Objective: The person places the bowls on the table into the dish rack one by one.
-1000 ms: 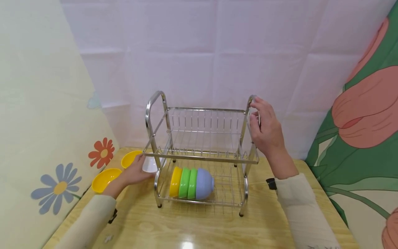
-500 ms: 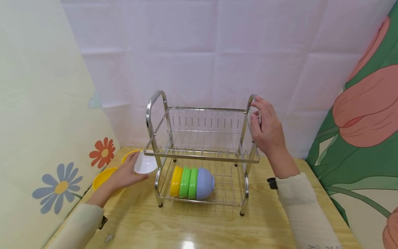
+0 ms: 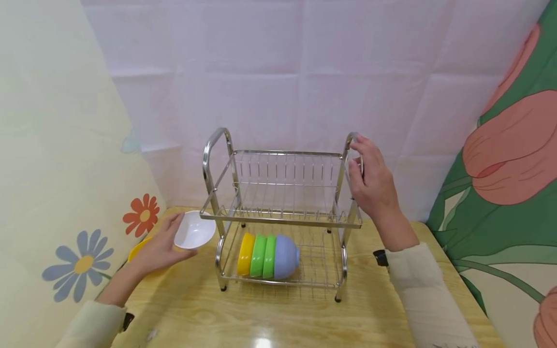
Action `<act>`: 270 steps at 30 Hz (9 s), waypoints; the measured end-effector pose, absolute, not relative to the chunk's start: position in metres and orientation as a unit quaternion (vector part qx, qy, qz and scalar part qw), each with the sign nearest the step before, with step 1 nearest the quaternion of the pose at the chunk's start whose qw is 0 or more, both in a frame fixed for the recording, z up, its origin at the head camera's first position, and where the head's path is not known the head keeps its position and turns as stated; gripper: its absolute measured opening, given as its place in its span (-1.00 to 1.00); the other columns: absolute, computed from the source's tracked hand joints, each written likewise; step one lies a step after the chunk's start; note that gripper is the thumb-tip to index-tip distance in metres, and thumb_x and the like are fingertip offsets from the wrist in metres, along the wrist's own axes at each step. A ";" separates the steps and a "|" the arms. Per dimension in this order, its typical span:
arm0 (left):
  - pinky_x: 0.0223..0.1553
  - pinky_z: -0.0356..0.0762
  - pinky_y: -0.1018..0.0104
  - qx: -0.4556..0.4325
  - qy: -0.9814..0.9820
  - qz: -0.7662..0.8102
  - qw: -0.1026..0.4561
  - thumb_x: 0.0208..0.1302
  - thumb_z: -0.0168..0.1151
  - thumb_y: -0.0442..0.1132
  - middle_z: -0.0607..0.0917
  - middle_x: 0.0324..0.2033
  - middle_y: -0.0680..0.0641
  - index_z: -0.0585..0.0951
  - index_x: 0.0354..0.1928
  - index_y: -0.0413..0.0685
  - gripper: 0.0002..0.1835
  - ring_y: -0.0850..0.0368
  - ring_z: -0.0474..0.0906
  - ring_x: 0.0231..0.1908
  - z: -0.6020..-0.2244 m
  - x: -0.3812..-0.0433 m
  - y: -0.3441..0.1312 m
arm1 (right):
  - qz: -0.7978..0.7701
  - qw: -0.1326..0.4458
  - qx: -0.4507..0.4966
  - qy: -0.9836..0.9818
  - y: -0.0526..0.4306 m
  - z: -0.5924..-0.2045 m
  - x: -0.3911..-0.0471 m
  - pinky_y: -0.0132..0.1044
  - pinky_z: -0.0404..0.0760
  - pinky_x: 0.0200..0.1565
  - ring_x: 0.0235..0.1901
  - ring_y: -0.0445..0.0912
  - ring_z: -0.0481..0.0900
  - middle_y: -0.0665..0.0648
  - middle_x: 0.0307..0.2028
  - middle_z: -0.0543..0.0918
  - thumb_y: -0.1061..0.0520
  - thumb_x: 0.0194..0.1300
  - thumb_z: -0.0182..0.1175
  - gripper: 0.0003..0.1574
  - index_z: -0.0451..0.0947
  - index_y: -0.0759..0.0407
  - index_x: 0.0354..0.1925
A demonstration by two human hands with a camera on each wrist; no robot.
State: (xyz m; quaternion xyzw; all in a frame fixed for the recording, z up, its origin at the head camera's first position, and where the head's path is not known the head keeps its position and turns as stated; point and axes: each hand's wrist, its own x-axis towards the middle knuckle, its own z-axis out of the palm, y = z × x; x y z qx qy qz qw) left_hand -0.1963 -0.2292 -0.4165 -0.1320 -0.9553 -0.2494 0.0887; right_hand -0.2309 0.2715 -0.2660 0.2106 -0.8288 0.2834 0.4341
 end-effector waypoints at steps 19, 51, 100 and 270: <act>-0.16 0.71 -0.02 -0.162 -0.955 -0.229 0.093 -0.01 0.51 0.22 0.20 0.44 -0.19 0.05 0.56 -0.10 0.22 -0.21 0.57 0.04 -0.383 -0.154 -0.226 | 0.292 0.369 0.210 -0.857 0.271 -0.259 -0.223 0.30 0.53 0.08 0.13 0.28 0.54 0.16 0.51 0.23 0.16 0.52 -0.03 -0.44 0.27 0.23 0.41; -0.04 0.71 0.15 -0.246 -0.938 -0.224 0.097 -0.08 0.31 0.56 0.15 0.53 0.08 0.05 0.59 0.14 0.26 0.01 0.60 0.08 -0.363 -0.121 -0.159 | 0.401 0.589 0.364 -0.600 0.184 -0.300 -0.109 -0.36 0.50 0.25 0.10 -0.06 0.60 0.49 -0.14 0.62 0.14 0.44 0.08 -0.52 0.47 0.67 -0.21; 0.17 0.61 0.12 -0.359 -0.882 -0.281 0.117 -0.05 0.47 0.36 0.16 0.52 0.00 -0.02 0.60 0.13 0.27 0.07 0.43 0.28 -0.376 -0.126 -0.071 | 0.609 0.180 0.189 -0.749 0.137 -0.395 -0.106 -0.41 0.55 0.10 0.11 -0.24 0.51 0.29 0.23 0.51 0.28 0.46 -0.10 -0.39 0.22 0.22 0.44; -0.15 0.67 0.10 -0.185 -0.920 -0.227 0.260 0.55 -0.07 -0.09 0.06 0.57 -0.03 0.03 0.57 -0.05 -0.34 -0.11 0.58 0.00 -0.247 -0.242 -0.108 | 0.210 0.036 0.079 -0.974 0.160 -0.423 -0.194 0.25 0.59 0.04 0.11 0.32 0.57 0.37 0.27 0.50 -0.39 0.55 -0.39 -0.09 0.26 0.23 0.43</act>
